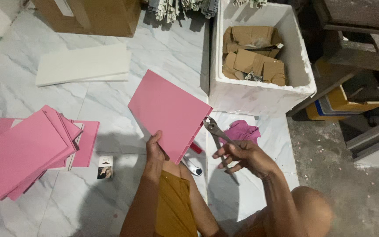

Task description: The person trims edges and clears holes in white and pink rectangular panels using pliers, a utility knife, and a lighter.

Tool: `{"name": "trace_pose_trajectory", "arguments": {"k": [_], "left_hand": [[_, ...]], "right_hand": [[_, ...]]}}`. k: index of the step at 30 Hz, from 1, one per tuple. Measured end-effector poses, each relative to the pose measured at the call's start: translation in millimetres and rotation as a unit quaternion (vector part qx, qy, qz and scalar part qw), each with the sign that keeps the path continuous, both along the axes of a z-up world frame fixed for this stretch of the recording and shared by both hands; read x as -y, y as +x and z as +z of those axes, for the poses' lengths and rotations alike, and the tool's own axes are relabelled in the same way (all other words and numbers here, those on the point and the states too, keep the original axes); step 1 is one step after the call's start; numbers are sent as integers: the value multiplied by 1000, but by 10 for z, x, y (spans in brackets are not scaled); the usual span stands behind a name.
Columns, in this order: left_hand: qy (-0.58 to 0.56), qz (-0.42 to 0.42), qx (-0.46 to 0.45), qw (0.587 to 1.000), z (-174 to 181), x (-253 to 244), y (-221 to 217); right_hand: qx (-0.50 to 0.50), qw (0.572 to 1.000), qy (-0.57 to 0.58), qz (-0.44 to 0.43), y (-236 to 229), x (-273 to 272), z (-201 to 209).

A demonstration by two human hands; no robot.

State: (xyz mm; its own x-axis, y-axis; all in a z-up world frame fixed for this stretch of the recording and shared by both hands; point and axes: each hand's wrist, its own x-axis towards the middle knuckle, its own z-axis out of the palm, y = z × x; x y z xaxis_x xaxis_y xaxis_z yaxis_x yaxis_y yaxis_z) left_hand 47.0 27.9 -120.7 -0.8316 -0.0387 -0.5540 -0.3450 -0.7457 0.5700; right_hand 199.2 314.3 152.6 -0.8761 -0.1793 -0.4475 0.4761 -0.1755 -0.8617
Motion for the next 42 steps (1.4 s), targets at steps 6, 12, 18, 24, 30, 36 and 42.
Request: {"name": "trace_pose_trajectory", "arguments": {"k": [6,12,18,24,30,36,42], "left_hand": [[49,6,-16,999,-174,-16,-10],[76,39,-4,996,344,-96,279],[24,28,-49,998,682,-95,513],[64,99,-65,991,325,-243,403],[38,75,-67,994,133,-221,225],[63,46,-70,994,325,6,410],[98,12,-69,993,-299,-58,132]], "right_hand": [[30,997,67,8,-240,-212,21],[48,993,110,12,-371,-104,134],[62,989,132,-7,-333,295,-464],[-1,979,90,-182,-170,1074,-921],[6,972,43,-229,-137,1226,-1034],[108,971,205,65,-572,49,-123],[141,952,178,205,-990,-486,333]]}}
